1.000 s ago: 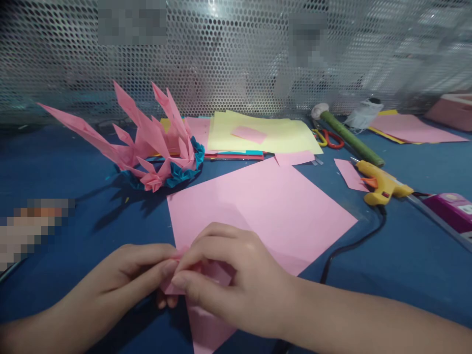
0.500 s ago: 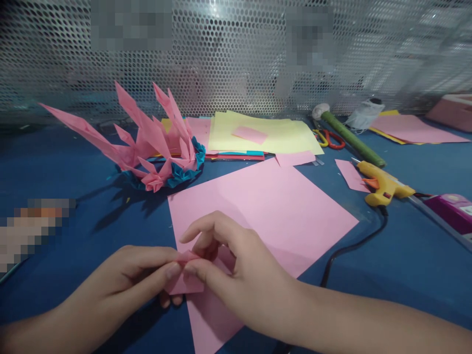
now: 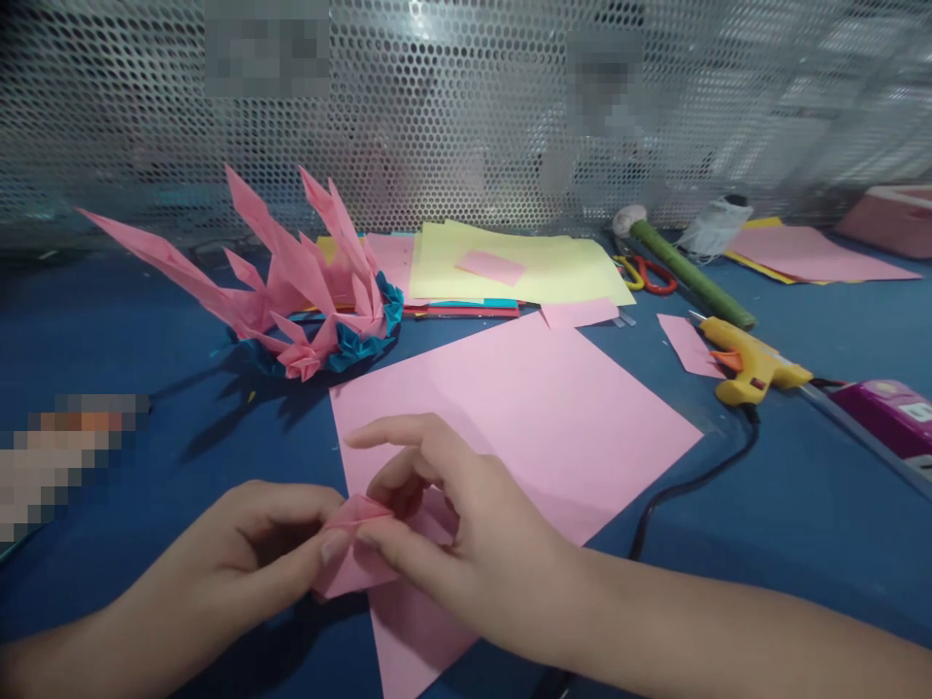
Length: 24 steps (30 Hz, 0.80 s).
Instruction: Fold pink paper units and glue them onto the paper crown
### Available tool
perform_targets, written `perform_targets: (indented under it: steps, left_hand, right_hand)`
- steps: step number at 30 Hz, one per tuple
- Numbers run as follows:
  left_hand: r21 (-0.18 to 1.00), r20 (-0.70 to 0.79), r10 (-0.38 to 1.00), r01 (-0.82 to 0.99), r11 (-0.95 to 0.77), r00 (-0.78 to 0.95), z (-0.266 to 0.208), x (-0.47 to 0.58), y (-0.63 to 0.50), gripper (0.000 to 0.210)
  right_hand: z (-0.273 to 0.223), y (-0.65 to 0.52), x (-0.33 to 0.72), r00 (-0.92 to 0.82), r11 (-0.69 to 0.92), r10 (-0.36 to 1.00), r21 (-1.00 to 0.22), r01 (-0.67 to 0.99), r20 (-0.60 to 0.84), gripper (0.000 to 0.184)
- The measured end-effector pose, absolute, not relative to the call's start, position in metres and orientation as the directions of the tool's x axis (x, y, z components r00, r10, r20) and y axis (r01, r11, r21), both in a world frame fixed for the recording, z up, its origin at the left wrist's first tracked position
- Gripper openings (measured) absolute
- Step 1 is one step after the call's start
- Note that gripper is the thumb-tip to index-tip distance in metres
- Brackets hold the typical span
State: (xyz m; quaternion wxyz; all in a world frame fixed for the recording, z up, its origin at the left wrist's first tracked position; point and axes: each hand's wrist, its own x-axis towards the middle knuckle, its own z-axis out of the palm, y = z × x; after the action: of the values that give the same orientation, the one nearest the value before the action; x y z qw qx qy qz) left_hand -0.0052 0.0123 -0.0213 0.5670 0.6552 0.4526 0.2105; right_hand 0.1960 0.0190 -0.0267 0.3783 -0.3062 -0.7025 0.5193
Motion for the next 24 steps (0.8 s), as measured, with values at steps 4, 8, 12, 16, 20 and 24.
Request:
perform_targets:
  steps: [4,8,12,16,20,24]
  left_hand:
    - [0.947,-0.246,0.856,0.301,0.113,0.454,-0.0225,-0.0050,0.0129,0.032]
    - [0.947,-0.131,0.907,0.321,-0.005,0.401,-0.0221,-0.0069,0.0142,0.020]
    - [0.955,-0.123,0.911,0.296,0.000,0.395,-0.0201,-0.0087,0.0144,0.019]
    - [0.977,-0.181,0.922,0.173,0.127,0.342,-0.0208,-0.0089,0.0151,0.013]
    - [0.983,-0.178,0.934,0.091,0.157,0.311,-0.0247,-0.0092,0.0174,0.012]
    - [0.985,-0.171,0.927,0.021,0.174,0.333,-0.0266,-0.0102,0.0173,0.021]
  right_hand:
    - [-0.0302,0.0190,0.1989,-0.536,0.374,0.796,-0.925,0.067,0.282,0.057]
    - [-0.0309,0.0199,0.1995,-0.547,0.511,0.744,-0.854,0.095,0.385,0.059]
    - [-0.0286,0.0196,0.1995,-0.527,0.515,0.754,-0.851,0.103,0.392,0.044]
    - [-0.0281,0.0183,0.1996,-0.516,0.401,0.803,-0.911,0.095,0.300,0.032]
    - [-0.0296,0.0203,0.1995,-0.535,0.521,0.756,-0.842,0.140,0.378,0.037]
    - [-0.0332,0.0208,0.1984,-0.573,0.651,0.693,-0.721,0.238,0.437,0.031]
